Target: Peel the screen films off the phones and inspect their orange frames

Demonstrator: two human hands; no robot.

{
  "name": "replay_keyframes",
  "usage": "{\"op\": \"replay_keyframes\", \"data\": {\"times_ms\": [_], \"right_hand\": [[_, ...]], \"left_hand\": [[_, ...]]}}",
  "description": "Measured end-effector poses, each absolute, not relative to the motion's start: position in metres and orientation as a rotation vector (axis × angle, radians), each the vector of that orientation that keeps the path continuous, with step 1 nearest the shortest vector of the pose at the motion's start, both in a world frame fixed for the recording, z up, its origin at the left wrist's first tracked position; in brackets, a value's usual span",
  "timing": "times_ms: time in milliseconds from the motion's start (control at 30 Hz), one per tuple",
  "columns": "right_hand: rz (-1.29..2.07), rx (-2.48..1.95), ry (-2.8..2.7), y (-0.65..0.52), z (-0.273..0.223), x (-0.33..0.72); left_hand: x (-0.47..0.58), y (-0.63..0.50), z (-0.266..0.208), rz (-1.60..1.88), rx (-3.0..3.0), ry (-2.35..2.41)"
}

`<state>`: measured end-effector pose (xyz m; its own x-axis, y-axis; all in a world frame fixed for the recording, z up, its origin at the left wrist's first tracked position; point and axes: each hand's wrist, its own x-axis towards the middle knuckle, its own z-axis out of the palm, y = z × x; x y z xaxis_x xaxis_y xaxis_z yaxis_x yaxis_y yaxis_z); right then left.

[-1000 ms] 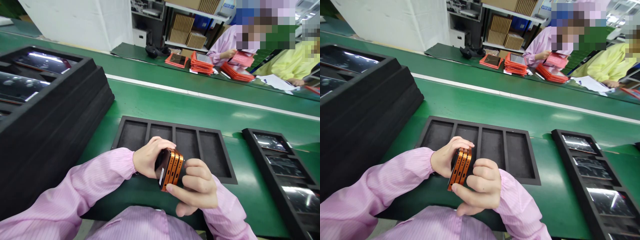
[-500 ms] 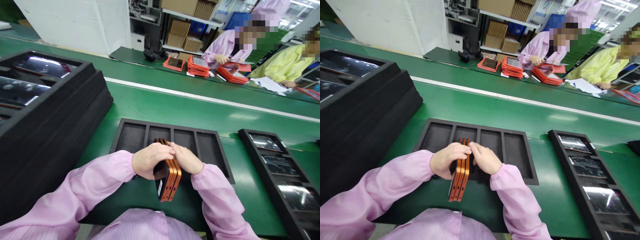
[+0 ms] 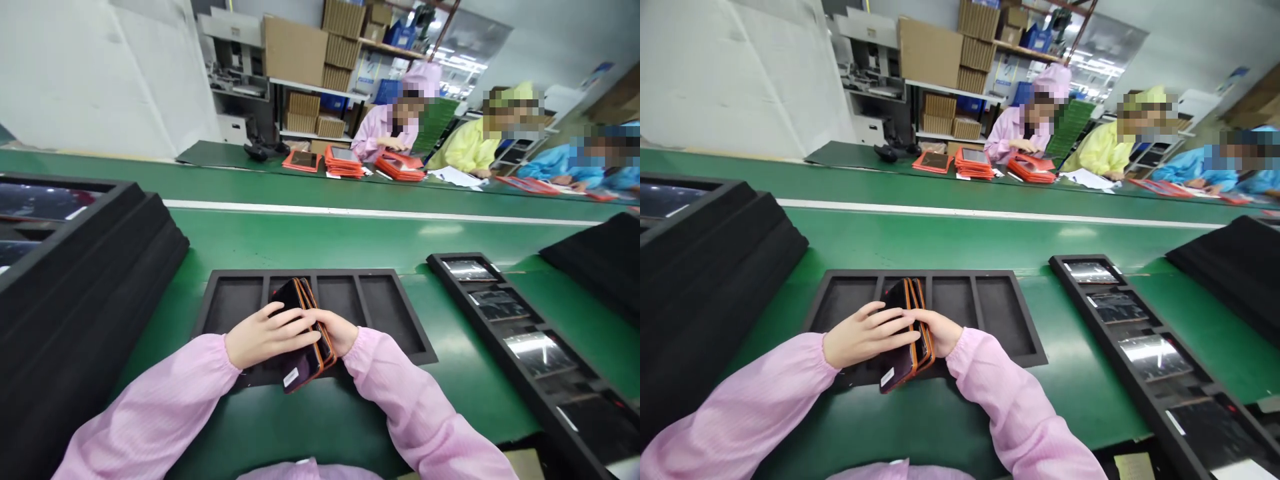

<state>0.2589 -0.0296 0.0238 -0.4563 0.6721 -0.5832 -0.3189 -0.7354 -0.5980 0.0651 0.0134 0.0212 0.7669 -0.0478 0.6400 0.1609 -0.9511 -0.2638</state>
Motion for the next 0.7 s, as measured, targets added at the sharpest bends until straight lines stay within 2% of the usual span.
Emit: {"op": "replay_keyframes", "data": {"times_ms": [167,433,700], "right_hand": [[2.143,-1.094,-0.356,-0.028,0.022,0.253],[1.857,-1.222,-0.440,-0.024,0.021,0.224],[1.582,-1.299,-0.742,-0.023,0.029,0.233]], "left_hand": [[0.042,0.027,0.035,-0.694,-2.696,-0.317],[-0.021,0.026,0.010,-0.856,-2.685,-0.616],[-0.030,0.025,-0.008,-0.533,-2.683,-0.765]]}}
